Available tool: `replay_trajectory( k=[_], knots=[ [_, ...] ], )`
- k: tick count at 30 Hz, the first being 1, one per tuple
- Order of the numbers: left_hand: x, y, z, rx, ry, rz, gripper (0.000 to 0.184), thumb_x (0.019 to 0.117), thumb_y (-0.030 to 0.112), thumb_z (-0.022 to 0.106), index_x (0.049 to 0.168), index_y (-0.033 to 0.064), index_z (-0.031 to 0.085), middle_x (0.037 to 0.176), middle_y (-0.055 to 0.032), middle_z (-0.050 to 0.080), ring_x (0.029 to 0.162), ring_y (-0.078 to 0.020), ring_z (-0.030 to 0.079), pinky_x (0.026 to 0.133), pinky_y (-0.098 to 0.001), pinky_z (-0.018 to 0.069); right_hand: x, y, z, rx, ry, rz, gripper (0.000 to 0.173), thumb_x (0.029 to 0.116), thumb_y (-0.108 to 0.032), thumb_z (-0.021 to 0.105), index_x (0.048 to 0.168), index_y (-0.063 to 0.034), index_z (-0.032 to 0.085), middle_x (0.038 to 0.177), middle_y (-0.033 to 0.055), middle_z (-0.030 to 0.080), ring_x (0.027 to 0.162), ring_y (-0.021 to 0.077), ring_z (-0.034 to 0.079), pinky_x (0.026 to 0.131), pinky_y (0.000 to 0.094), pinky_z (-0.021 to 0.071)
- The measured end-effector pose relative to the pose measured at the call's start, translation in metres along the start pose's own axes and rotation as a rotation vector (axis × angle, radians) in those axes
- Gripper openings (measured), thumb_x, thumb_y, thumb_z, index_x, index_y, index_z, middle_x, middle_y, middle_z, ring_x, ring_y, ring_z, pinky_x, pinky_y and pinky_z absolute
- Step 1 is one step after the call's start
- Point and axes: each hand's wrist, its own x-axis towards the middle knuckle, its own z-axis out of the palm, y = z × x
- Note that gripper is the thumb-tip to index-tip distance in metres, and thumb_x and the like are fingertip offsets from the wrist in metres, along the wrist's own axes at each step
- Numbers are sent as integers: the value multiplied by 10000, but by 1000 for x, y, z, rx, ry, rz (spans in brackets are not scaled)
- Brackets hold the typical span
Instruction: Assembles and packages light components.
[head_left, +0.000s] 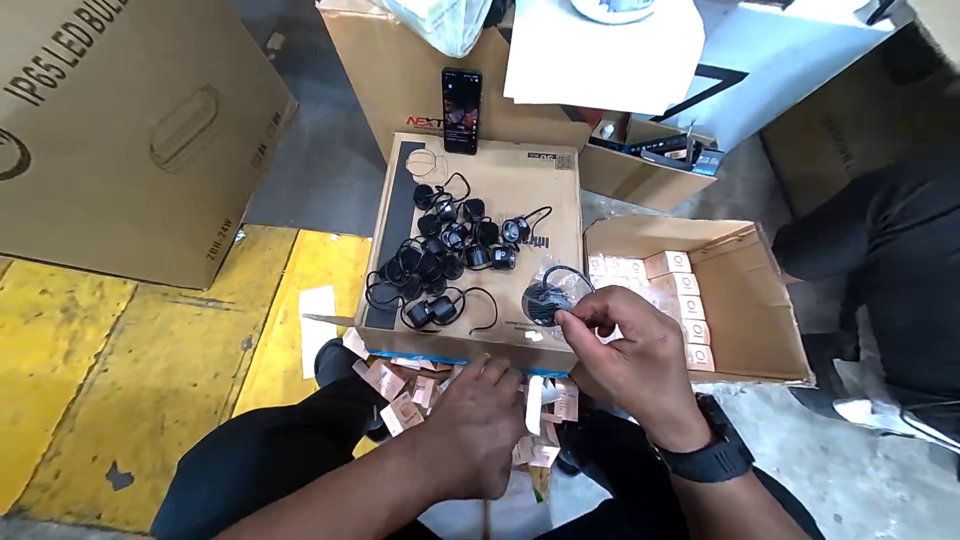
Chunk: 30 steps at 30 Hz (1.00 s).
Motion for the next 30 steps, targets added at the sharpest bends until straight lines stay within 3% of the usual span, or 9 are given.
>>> replay_trajectory(
  k=[2,4,8,10,14,16,23,28,30],
  knots=[
    [-2,-12,-6,-94,75,-54,328,780,350,685,1019,127,720,1196,-113,674,1186,-320,613,1030,-549,460,-1,3,3,-14,-18,-5,102,923,-214,702,874,-129,729,842,-54,697,775,42,659,682,230,568],
    [-1,-24,-12,-131,125,-114,320,773,401,666,956,143,718,1116,-86,687,1127,-295,628,962,-523,489,-2,5,7,-22,-40,-7,110,923,-218,705,873,-122,726,841,-47,696,783,43,659,687,226,567],
    [5,-38,-15,-54,156,-227,604,922,680,487,1002,139,744,1069,-88,708,1083,-299,650,958,-539,487,0,10,15,-41,-79,-2,108,925,-218,700,871,-127,722,844,-43,696,792,47,658,687,229,562],
    [10,-41,-18,-87,159,-265,593,1023,569,351,910,112,712,990,-99,698,1052,-302,652,951,-526,478,2,13,16,-48,-80,-4,107,924,-214,700,871,-124,724,845,-38,696,793,52,659,683,229,560],
    [16,-50,-24,-127,163,-321,284,954,287,521,839,78,677,905,-102,681,973,-303,666,880,-492,510,7,14,16,-8,-73,4,91,916,-195,718,882,-111,728,847,-28,700,790,58,666,680,225,570],
    [17,-53,-26,-133,157,-364,330,970,351,565,849,69,684,892,-112,689,962,-310,677,864,-492,520,8,12,15,49,-66,17,81,907,-179,731,874,-106,723,846,-23,701,772,63,667,655,222,569],
    [18,-50,-24,-98,269,-417,574,930,611,559,702,87,620,664,-89,628,689,-274,673,660,-469,531,8,-1,1,428,-46,20,115,863,-143,807,906,-141,701,849,-43,695,745,67,656,662,218,570],
    [18,-50,-22,-229,365,-415,356,920,413,592,726,117,628,675,-60,640,687,-256,679,619,-489,527,8,-3,-12,724,-197,106,130,862,-159,816,913,-158,696,827,-48,691,739,49,660,669,210,576],
    [16,-51,-30,-388,327,-432,231,898,323,623,814,113,672,757,-61,676,754,-260,695,647,-516,544,7,-4,-10,889,-332,149,130,881,-198,803,899,-157,681,824,-47,685,771,44,667,700,219,574]
  ],
)
